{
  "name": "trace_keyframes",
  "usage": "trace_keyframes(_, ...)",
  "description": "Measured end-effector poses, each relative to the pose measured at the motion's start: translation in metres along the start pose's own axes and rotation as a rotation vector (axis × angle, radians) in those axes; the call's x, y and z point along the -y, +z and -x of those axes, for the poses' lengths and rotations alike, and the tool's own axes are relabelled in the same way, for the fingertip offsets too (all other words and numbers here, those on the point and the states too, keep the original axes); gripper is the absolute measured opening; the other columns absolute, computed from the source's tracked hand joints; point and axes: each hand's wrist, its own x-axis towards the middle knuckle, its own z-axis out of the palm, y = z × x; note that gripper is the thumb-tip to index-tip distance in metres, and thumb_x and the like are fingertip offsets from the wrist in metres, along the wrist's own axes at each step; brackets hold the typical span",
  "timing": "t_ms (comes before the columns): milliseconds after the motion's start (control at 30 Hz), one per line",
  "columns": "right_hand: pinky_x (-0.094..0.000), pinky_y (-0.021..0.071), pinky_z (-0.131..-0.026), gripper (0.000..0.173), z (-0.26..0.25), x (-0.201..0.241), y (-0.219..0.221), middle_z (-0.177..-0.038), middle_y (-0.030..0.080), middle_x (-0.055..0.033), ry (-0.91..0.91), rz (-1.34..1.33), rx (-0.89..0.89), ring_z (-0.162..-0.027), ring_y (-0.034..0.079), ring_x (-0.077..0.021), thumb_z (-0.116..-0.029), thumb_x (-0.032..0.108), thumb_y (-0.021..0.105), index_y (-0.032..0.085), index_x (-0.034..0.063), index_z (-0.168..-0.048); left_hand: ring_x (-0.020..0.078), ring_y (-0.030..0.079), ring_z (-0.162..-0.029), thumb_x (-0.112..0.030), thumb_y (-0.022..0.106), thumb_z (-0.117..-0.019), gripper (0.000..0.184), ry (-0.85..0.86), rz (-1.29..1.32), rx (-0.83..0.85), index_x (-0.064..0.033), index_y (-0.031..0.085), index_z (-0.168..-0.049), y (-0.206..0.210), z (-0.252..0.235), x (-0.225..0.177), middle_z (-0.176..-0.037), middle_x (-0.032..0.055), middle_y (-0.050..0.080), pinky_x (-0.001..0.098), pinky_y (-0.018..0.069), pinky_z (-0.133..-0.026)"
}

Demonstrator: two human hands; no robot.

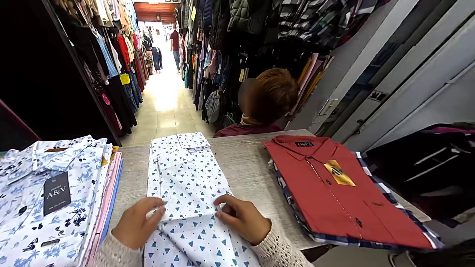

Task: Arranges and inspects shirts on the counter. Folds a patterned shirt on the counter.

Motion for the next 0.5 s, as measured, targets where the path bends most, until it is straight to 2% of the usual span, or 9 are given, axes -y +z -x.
trace_keyframes(67,-0.0303,0.0487,-0.062,0.035,0.000,-0.004,0.002,-0.077,0.065,-0.0077,-0.001,-0.053,-0.031,-0.063,0.056,-0.0124,-0.0971,0.018,0.062,0.064,-0.0019,-0.126,0.0338,0.066,-0.115,-0.018,0.055,-0.1049,0.038,-0.286,0.084,0.064,0.0034,0.057,-0.137,-0.009,-0.033,-0.007,-0.136,0.0255,0.060,0.0475,0.0504,-0.102)
trace_keyframes(133,-0.0276,0.0481,-0.061,0.034,0.000,-0.009,0.007,-0.075,0.064,-0.0038,-0.011,-0.090,-0.080,-0.061,0.055,-0.0090,-0.0943,0.016,0.065,0.064,-0.0013,-0.123,0.0356,0.063,-0.122,-0.016,0.063,-0.1017,0.048,-0.455,0.119,0.066,0.0003,0.049,-0.144,-0.007,-0.070,0.001,-0.147,0.0262,0.049,0.0469,0.0499,-0.104)
trace_keyframes(167,-0.0264,0.0480,-0.060,0.033,0.001,-0.012,0.010,-0.075,0.063,-0.0020,-0.021,-0.104,-0.113,-0.061,0.055,-0.0073,-0.0933,0.016,0.065,0.064,-0.0012,-0.121,0.0370,0.060,-0.125,-0.014,0.068,-0.0979,0.052,-0.476,0.125,0.042,0.0000,0.049,-0.145,-0.002,-0.086,0.012,-0.147,0.0261,0.049,0.0490,0.0482,-0.106)
trace_keyframes(233,-0.0244,0.0463,-0.059,0.032,0.004,-0.019,0.014,-0.073,0.061,-0.0004,-0.056,-0.124,-0.174,-0.059,0.052,-0.0055,-0.0917,0.015,0.066,0.063,-0.0022,-0.118,0.0379,0.054,-0.130,-0.007,0.076,-0.0893,0.058,-0.424,0.177,-0.029,0.0020,0.053,-0.141,0.011,-0.109,0.031,-0.142,0.0254,0.054,0.0527,0.0426,-0.109)
trace_keyframes(267,-0.0236,0.0452,-0.057,0.031,0.005,-0.021,0.015,-0.072,0.060,0.0000,-0.076,-0.131,-0.194,-0.059,0.051,-0.0049,-0.0912,0.014,0.066,0.064,-0.0027,-0.117,0.0360,0.055,-0.129,-0.005,0.077,-0.0879,0.056,-0.401,0.206,-0.048,0.0022,0.055,-0.139,0.015,-0.115,0.030,-0.140,0.0238,0.056,0.0512,0.0439,-0.108)
trace_keyframes(333,-0.0227,0.0442,-0.057,0.031,0.007,-0.022,0.016,-0.071,0.059,0.0001,-0.100,-0.133,-0.214,-0.058,0.050,-0.0045,-0.0912,0.014,0.064,0.064,-0.0032,-0.117,0.0338,0.064,-0.118,0.001,0.075,-0.0887,0.048,-0.400,0.207,-0.085,0.0006,0.059,-0.134,0.019,-0.116,0.017,-0.141,0.0227,0.055,0.0480,0.0522,-0.101)
trace_keyframes(400,-0.0224,0.0438,-0.057,0.032,0.009,-0.021,0.018,-0.071,0.060,-0.0010,-0.096,-0.120,-0.230,-0.059,0.050,-0.0049,-0.0920,0.014,0.063,0.065,-0.0034,-0.118,0.0385,0.065,-0.114,0.006,0.068,-0.0916,0.042,-0.349,0.113,-0.086,0.0024,0.060,-0.133,0.019,-0.106,0.003,-0.145,0.0270,0.049,0.0500,0.0543,-0.097)
trace_keyframes(467,-0.0213,0.0443,-0.058,0.036,0.009,-0.019,0.018,-0.075,0.063,-0.0025,-0.089,-0.121,-0.246,-0.060,0.051,-0.0040,-0.0929,0.016,0.063,0.065,-0.0036,-0.123,0.0364,0.063,-0.117,-0.003,0.068,-0.0939,0.039,-0.148,0.021,0.003,0.0040,0.060,-0.131,0.016,-0.092,0.004,-0.145,0.0268,0.049,0.0481,0.0543,-0.095)
trace_keyframes(500,-0.0202,0.0454,-0.059,0.039,0.009,-0.019,0.017,-0.079,0.065,-0.0034,-0.079,-0.134,-0.237,-0.061,0.052,-0.0029,-0.0935,0.017,0.064,0.064,-0.0033,-0.127,0.0338,0.063,-0.119,-0.011,0.070,-0.0939,0.037,-0.016,0.004,0.063,0.0030,0.063,-0.128,0.017,-0.082,0.004,-0.141,0.0242,0.055,0.0473,0.0549,-0.095)
